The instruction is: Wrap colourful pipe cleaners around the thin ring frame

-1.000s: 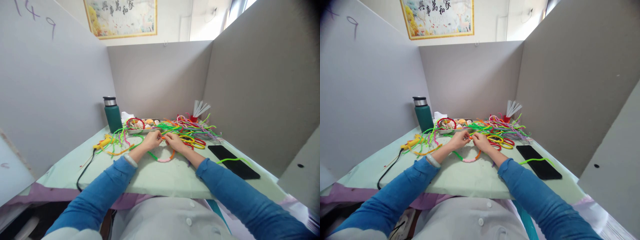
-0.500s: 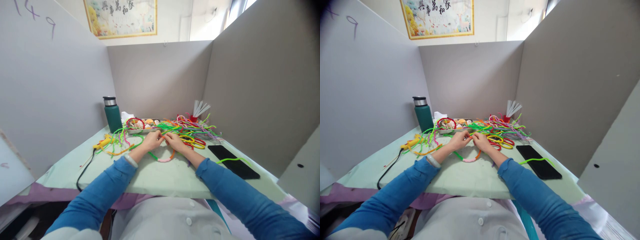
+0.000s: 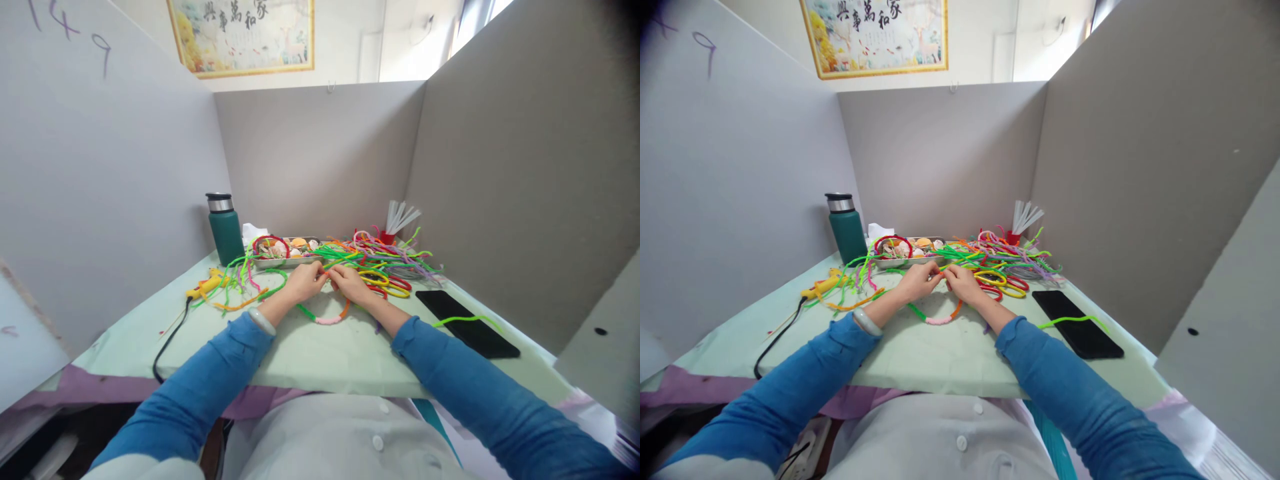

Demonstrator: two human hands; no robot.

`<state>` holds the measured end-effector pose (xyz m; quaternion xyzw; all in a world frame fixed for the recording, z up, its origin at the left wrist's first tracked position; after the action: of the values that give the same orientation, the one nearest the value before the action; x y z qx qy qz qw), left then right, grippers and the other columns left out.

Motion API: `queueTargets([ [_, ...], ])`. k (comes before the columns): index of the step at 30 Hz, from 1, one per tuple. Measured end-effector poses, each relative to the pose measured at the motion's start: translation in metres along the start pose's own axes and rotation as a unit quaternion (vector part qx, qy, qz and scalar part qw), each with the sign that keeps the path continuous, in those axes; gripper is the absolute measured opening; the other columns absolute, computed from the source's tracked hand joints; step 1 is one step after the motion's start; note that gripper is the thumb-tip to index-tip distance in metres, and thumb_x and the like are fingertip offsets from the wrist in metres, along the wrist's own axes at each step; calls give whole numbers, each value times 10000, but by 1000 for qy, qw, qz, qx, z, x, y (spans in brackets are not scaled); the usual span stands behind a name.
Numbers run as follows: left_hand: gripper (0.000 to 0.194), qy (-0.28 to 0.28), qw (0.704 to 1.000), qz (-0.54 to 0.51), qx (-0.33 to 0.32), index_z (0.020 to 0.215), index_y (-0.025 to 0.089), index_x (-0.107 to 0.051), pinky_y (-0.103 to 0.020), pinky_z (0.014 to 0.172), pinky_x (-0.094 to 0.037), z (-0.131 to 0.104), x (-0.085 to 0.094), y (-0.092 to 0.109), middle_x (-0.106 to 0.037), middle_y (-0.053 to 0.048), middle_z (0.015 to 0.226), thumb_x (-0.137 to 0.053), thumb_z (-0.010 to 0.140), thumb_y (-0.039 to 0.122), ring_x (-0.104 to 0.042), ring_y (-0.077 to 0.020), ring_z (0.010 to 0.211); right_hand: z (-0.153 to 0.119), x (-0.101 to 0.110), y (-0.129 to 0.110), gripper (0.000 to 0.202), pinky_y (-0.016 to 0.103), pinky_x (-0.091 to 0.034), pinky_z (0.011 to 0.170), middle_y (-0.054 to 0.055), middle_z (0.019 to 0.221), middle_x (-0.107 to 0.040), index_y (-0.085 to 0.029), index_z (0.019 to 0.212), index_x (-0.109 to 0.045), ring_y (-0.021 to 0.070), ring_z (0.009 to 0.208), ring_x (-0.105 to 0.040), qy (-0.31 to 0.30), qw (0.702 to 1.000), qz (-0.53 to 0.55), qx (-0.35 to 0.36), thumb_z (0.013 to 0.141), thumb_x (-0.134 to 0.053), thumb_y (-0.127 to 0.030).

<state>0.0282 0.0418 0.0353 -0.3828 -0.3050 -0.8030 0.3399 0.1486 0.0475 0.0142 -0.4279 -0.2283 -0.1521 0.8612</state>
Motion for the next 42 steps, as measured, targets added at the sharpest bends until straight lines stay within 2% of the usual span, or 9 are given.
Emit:
queueTargets([
  [9, 259, -15, 999, 31, 30, 873, 161, -598, -258, 626, -386, 0, 1, 0, -640, -73, 736, -408, 814, 327, -580, -184, 700, -1, -2, -1, 239, 217, -315, 541, -30, 550, -509, -168, 616, -484, 96, 537, -454, -9, 1000, -3, 4, 802, -409, -298],
  [14, 234, -31, 999, 9, 41, 859, 166, -608, -251, 615, -389, 0, 2, 1, -644, -64, 733, -398, 798, 250, -572, -169, 661, -1, -2, -1, 243, 218, -310, 540, -28, 549, -511, -170, 602, -481, 97, 539, -454, -6, 1000, -14, 12, 802, -409, -288],
  [27, 230, -21, 999, 33, 28, 880, 166, -605, -258, 617, -386, 1, 0, 0, -645, -69, 742, -429, 778, 271, -576, -182, 687, -2, -1, -3, 242, 221, -312, 536, -28, 542, -508, -173, 597, -478, 101, 535, -456, -5, 1000, -18, 6, 801, -404, -279],
  [42, 239, -34, 999, 27, 31, 852, 153, -613, -250, 615, -383, 2, -2, -1, -635, -70, 709, -418, 787, 275, -566, -172, 661, -2, 0, -3, 232, 224, -301, 531, -28, 539, -505, -175, 601, -486, 102, 529, -437, 0, 1000, -22, 7, 793, -407, -278],
])
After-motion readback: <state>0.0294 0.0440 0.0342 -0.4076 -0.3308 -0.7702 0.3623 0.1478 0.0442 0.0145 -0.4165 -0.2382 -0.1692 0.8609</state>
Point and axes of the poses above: each hand's wrist, its own z-axis towards the middle knuckle, its own x-axis out of the back of the hand, y = z × x, the point moved 6 cm from there along z, towards the middle knuckle
